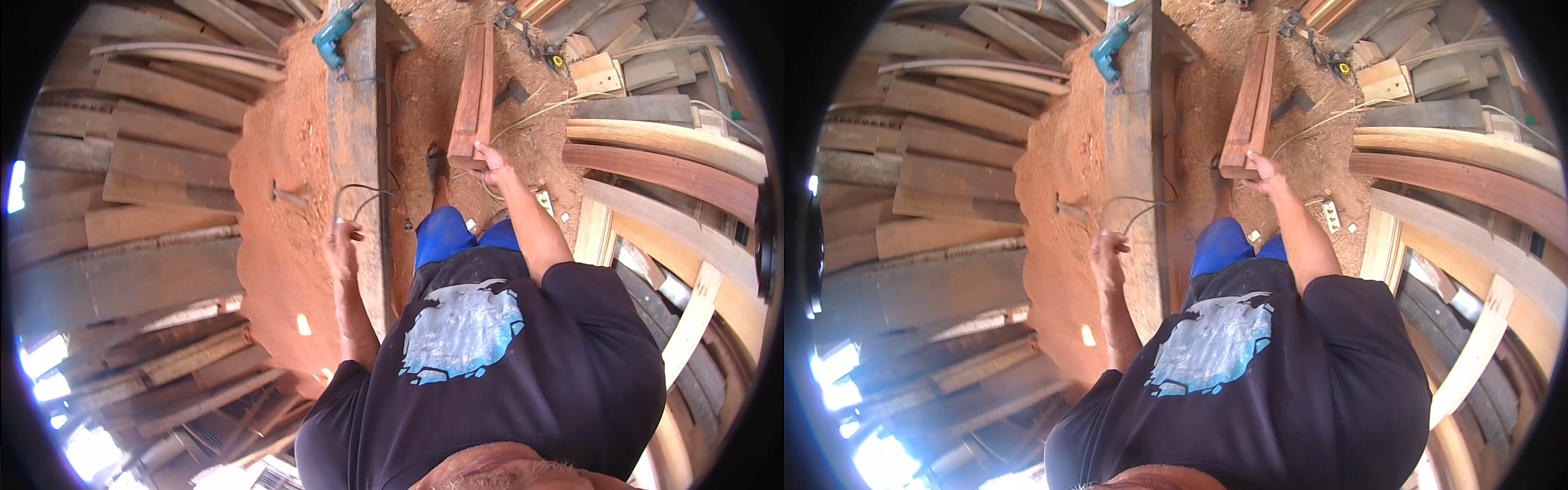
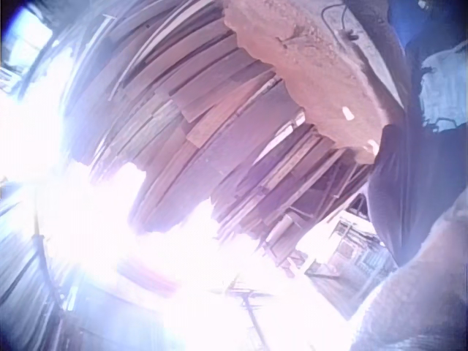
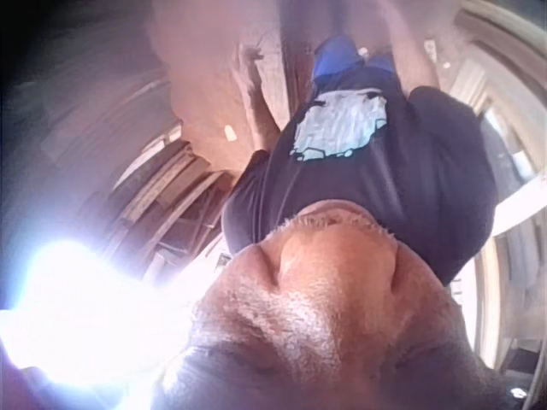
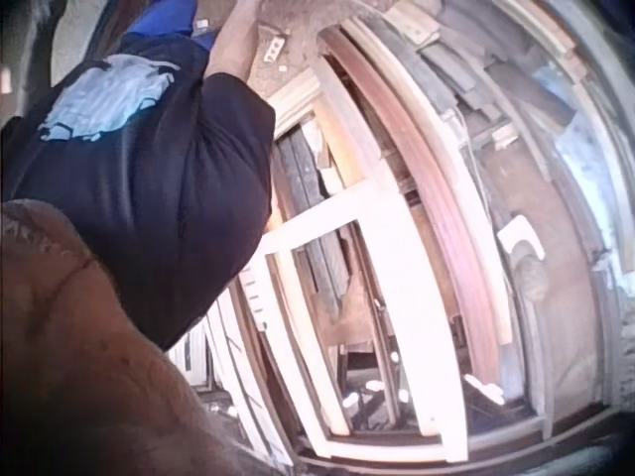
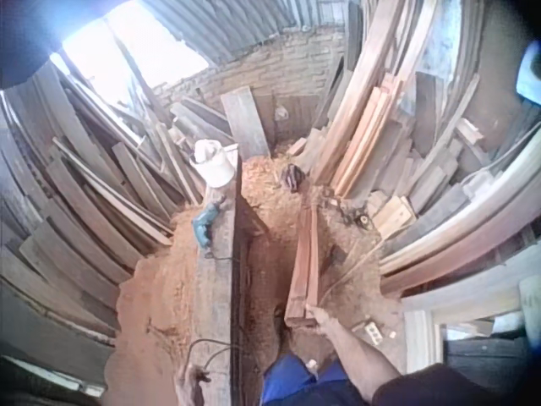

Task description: The person assembles a corded drill by attaching the chuck and securing it with a wrench. They then pick up a wooden plank and place it on the workbench, preparing for further work.

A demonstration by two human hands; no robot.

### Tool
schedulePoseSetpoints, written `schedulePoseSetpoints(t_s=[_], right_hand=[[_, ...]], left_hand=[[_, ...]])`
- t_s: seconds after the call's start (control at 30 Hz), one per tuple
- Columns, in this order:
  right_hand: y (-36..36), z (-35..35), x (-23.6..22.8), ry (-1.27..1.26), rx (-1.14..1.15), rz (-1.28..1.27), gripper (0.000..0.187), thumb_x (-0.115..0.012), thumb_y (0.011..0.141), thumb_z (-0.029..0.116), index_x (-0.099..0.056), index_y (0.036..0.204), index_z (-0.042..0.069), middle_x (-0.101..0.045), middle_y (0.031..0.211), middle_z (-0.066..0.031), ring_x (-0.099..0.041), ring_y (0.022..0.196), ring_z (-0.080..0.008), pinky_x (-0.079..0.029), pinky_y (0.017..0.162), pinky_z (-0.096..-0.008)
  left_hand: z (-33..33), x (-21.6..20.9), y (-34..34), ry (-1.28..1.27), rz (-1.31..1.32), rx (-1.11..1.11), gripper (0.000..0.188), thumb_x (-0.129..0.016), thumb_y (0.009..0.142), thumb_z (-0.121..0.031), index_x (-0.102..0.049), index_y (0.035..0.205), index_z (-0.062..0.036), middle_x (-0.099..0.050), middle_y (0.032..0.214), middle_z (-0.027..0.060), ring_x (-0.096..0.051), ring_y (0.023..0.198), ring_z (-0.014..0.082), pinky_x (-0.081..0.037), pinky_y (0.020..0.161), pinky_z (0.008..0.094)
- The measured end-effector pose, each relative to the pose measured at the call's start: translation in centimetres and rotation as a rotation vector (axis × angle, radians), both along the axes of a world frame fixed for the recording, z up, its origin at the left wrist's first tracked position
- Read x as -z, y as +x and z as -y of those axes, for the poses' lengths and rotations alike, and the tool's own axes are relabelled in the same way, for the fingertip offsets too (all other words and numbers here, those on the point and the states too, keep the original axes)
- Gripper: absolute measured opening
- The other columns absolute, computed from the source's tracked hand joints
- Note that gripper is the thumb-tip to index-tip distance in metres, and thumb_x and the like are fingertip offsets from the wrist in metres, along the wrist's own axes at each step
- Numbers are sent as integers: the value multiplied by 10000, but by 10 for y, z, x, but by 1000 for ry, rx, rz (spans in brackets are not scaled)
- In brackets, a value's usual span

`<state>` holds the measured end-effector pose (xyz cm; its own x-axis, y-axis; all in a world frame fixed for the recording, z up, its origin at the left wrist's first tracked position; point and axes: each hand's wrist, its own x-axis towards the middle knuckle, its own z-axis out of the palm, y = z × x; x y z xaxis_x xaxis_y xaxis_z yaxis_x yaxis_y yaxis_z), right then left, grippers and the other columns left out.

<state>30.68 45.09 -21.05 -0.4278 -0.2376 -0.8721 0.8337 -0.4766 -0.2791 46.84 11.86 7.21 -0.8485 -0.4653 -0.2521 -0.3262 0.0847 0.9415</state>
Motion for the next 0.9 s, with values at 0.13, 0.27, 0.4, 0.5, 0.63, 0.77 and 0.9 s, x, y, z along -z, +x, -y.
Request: schedulePoseSetpoints(t_s=[0.13, 0.27, 0.4, 0.5, 0.63, 0.77, 0.9], right_hand=[[50, 39, -4, -179, -71, 56, 336, -702, 974, 434, -646, 1206, 197, -713, 1136, -48, -695, 973, -263, -591, 810, -459], [120, 72, 3, -167, -202, 142, 330, -720, 969, 411, -639, 1130, 135, -694, 1032, -101, -695, 886, -280, -600, 789, -462], [202, 101, -9, -209, -746, 277, 273, -674, 996, 379, -649, 1068, 117, -713, 873, -69, -713, 800, -286, -584, 676, -417], [263, 94, -14, -312, -1232, 46, 277, -654, 994, 351, -650, 1024, 76, -708, 876, -71, -706, 765, -252, -564, 645, -402], [270, 88, -11, -92, -1569, -1103, 296, -627, 991, 314, -651, 966, 21, -701, 881, -74, -697, 718, -207, -538, 604, -381], [247, -10, 48, 74, -1436, -941, 267, -662, 971, 273, -680, 990, 7, -718, 973, -98, -693, 732, -199, -562, 639, -357], [185, -53, -31, 296, -1370, -556, 449, -644, 994, 410, -648, 1200, 11, -733, 1108, -110, -702, 867, -207, -576, 766, -385]], left_hand=[[-19, -57, 43, -78, -299, -218, 355, -490, 1082, -236, -537, 794, -34, -657, 806, 113, -598, 743, 179, -488, 746, 336], [-30, -91, 55, -247, -431, -325, 348, -494, 1086, -228, -496, 792, -43, -662, 831, 137, -585, 783, 189, -471, 793, 341], [-34, -112, 64, -291, -486, -369, 297, -511, 1085, -223, -533, 856, -34, -690, 895, 156, -611, 842, 194, -473, 843, 349], [-37, -115, 87, -377, -378, -393, 267, -523, 1083, -225, -575, 910, -28, -713, 971, 158, -668, 923, 220, -498, 914, 370], [-41, -122, 84, -447, -406, -298, 288, -533, 1092, -269, -584, 913, -49, -717, 993, 126, -651, 949, 176, -486, 926, 345], [-55, -128, 93, -395, -356, -217, 270, -555, 1085, -280, -614, 968, -45, -710, 998, 91, -644, 977, 181, -485, 948, 384], [-81, -116, 90, -278, -220, 6, 188, -571, 1074, -206, -659, 1043, -43, -710, 957, 73, -651, 886, 149, -540, 796, 348]])
